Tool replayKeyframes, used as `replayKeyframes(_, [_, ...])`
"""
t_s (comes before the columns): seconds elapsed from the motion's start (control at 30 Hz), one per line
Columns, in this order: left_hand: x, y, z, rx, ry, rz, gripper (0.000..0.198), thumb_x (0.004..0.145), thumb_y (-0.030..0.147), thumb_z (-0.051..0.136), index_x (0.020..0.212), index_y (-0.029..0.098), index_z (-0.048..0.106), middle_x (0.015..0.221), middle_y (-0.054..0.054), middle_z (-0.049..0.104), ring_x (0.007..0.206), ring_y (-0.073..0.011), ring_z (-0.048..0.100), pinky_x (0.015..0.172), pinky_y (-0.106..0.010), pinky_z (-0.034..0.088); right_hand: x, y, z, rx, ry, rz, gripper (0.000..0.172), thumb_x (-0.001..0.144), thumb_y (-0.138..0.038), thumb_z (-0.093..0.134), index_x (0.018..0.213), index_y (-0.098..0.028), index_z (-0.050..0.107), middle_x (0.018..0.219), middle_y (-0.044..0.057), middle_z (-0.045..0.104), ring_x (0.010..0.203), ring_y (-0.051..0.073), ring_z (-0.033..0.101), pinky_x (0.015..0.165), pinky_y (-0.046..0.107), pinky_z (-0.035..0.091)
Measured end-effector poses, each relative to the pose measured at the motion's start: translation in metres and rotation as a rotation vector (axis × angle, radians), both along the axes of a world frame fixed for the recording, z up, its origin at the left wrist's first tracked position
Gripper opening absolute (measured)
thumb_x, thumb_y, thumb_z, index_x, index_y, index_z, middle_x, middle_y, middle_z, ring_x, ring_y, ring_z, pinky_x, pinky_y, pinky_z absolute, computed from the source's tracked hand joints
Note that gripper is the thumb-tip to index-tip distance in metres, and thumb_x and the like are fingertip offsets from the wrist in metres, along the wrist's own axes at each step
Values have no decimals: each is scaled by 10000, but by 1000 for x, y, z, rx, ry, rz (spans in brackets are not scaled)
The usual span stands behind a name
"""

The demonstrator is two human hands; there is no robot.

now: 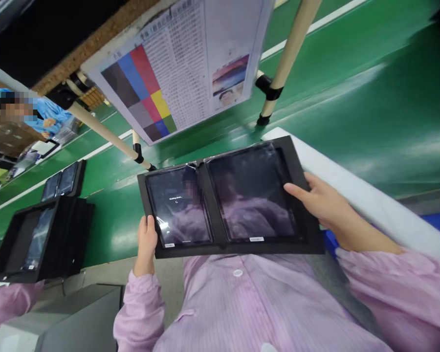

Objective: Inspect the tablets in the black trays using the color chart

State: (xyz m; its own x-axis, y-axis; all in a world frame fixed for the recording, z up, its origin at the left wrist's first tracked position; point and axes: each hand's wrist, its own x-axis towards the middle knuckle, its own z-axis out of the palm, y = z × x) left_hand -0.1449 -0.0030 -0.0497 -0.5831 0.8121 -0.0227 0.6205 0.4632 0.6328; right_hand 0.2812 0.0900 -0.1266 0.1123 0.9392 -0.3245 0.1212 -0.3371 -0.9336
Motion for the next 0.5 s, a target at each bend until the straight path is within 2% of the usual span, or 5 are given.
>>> replayKeyframes(0.17, [13, 39, 5, 33, -89, -112, 477, 865, 637, 503, 923, 178, 620, 922, -69, 681, 882, -220, 634, 820, -335, 498, 18, -2, 11, -80, 173, -210, 463, 648, -429, 738, 1012, -195, 571, 951, 68, 666, 779, 195, 618, 715, 331, 548])
replayKeyframes(0.27, [33, 66, 10, 23, -174, -201, 498, 812, 627, 598, 991, 164, 631, 964, -88, 710, 897, -234, 664, 805, -340, 523, 34, -16, 21, -99, 231, -351, 426, 644, -354, 743, 1013, -202, 595, 979, 57, 676, 800, 190, 628, 732, 311, 550])
replayKeyframes(0.37, [75, 98, 15, -16, -286, -333, 534, 729, 596, 713, 1023, 157, 635, 982, -103, 730, 895, -252, 689, 790, -356, 548, 64, -41, 35, -136, 288, -493, 420, 629, -303, 752, 1012, -211, 606, 964, 55, 690, 784, 199, 646, 706, 306, 559])
replayKeyframes(0.5, [162, 150, 28, -130, -458, -559, 557, 644, 541, 804, 1012, 149, 657, 937, -104, 741, 810, -254, 705, 737, -373, 575, 128, -74, 51, -222, 344, -678, 427, 590, -326, 776, 967, -212, 612, 813, 72, 684, 679, 260, 661, 596, 374, 568])
